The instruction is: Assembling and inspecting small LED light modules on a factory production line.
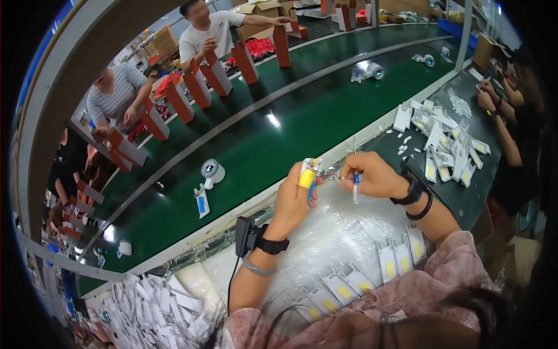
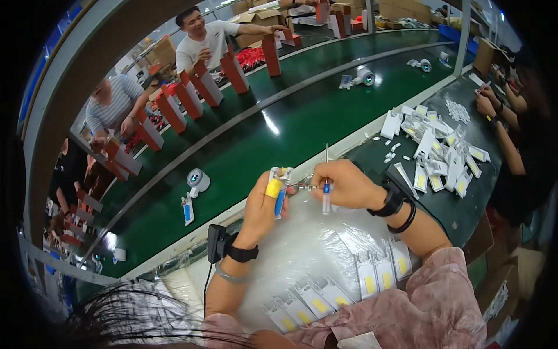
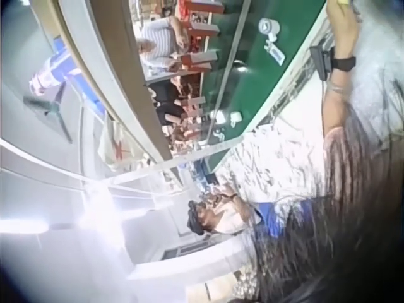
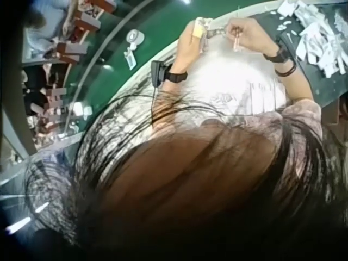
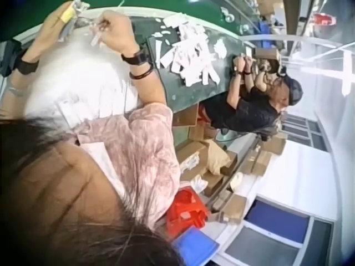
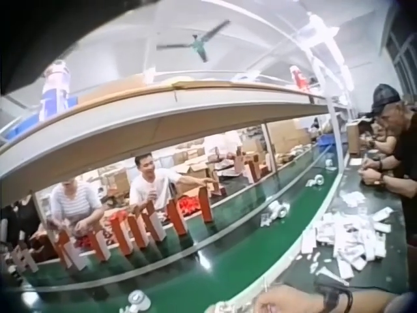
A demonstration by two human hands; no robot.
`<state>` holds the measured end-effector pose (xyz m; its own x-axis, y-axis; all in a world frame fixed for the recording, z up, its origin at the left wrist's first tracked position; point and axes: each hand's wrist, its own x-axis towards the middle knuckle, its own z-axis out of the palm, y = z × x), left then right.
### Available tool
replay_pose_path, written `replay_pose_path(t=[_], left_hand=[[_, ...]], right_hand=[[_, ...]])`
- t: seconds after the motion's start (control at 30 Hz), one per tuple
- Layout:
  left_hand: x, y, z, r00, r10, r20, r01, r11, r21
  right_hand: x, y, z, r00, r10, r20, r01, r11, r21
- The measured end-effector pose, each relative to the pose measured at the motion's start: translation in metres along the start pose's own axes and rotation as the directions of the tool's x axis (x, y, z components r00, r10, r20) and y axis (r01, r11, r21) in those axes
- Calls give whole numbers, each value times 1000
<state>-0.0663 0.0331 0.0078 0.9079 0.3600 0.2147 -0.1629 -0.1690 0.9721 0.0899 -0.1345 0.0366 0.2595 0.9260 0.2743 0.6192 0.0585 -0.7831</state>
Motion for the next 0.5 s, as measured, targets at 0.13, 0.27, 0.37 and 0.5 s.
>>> replay_pose_path(t=[0.13, 0.27, 0.37, 0.5], left_hand=[[-7, 5, 10, 997, -71, 24, 74, 991, -113], [-8, -9, 13, 989, -148, 31, 150, 944, -295], [-10, -8, 14, 988, -155, 30, 155, 923, -351], [-10, -8, 14, 992, -119, 31, 122, 918, -378]], right_hand=[[-5, -6, 19, 940, -165, -298, 93, 966, -240], [-2, 3, 25, 924, -112, -367, 113, 993, -16], [-3, 1, 26, 934, -132, -333, 133, 991, -21], [-5, -2, 29, 935, -196, -296, 186, 981, -61]])
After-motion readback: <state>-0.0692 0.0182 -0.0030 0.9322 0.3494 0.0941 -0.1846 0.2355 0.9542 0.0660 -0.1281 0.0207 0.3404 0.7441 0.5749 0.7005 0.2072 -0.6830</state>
